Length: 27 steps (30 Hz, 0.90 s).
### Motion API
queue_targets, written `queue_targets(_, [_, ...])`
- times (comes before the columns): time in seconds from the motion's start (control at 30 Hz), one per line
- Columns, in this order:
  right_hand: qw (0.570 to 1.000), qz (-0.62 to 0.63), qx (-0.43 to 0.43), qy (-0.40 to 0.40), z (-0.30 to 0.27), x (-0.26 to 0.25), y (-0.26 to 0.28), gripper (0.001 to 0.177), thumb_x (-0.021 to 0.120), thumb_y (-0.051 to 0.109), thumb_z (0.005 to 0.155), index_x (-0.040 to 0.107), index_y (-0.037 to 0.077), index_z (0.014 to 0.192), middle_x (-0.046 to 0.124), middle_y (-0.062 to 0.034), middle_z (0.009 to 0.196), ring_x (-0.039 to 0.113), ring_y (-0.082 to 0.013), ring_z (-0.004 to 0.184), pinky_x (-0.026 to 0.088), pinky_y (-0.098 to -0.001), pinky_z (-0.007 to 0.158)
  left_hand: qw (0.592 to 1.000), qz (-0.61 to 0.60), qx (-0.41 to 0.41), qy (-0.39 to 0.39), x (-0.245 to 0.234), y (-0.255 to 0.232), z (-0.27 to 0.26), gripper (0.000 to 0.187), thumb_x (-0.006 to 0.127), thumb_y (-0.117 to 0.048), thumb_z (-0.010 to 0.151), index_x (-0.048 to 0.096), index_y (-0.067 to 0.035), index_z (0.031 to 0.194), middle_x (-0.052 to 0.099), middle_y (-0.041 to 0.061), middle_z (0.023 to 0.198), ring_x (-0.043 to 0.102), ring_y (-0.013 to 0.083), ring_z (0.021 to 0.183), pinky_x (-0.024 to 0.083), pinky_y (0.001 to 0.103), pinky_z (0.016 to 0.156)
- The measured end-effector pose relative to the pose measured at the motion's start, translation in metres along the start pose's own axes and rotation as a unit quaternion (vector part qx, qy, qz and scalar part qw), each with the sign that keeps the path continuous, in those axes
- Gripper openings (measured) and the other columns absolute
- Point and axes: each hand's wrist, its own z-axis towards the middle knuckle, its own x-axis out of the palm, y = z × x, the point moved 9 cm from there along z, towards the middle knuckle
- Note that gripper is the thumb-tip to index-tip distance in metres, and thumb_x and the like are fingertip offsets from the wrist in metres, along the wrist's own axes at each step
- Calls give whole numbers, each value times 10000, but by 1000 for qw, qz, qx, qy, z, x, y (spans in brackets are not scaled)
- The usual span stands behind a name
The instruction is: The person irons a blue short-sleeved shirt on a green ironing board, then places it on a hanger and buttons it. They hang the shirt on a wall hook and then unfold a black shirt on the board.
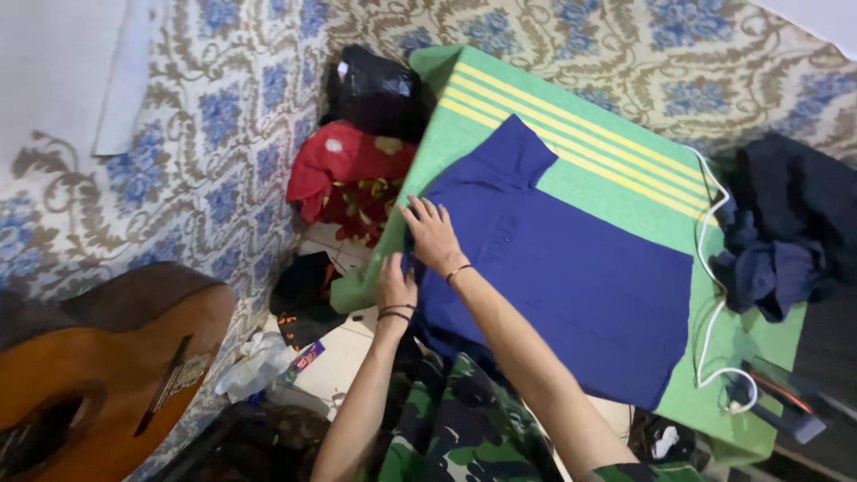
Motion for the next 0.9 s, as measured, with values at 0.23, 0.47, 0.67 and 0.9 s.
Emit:
queue_targets(0.23, [976, -28, -139, 167, 17, -38, -9, 424, 799, 133, 721, 680, 149, 1128, 697, -46, 1175, 647, -273, 1145, 445, -483, 1049, 997, -49, 54, 24, -34, -29, -6, 286, 660, -66, 905, 616, -45, 1187, 640, 175, 1190, 624, 424, 1086, 523, 468, 884])
queue_targets(0.47, [958, 46, -207, 193, 9, -106, 29, 405, 822, 242, 800, 646, 105, 1137, 718, -94, 1035, 691, -359, 961, 543, -465, 790, 998, 44, 7, 47, -39, 12, -13, 358, 694, -193, 874, 620, -45, 1192, 656, 209, 1180, 633, 447, 1047, 522, 505, 864])
queue_targets(0.67, [946, 131, -283, 90, 3, -156, 76, 380, 796, 241, 786, 634, 75, 1087, 706, -139, 1053, 671, -396, 927, 526, -490, 755, 975, 152, -139, 77, -48, 62, -24, 343, 664, -391, 947, 666, -70, 1066, 694, 247, 1012, 662, 464, 956, 527, 540, 813])
queue_targets(0.9, [951, 160, -260, 51, 10, -186, 97, 284, 776, 204, 851, 616, 67, 1040, 687, -162, 983, 659, -405, 948, 517, -506, 791, 974, 16, -11, -225, -173, 20, -45, 207, 618, -198, 991, 664, -15, 1076, 705, 251, 1035, 667, 468, 984, 513, 515, 853])
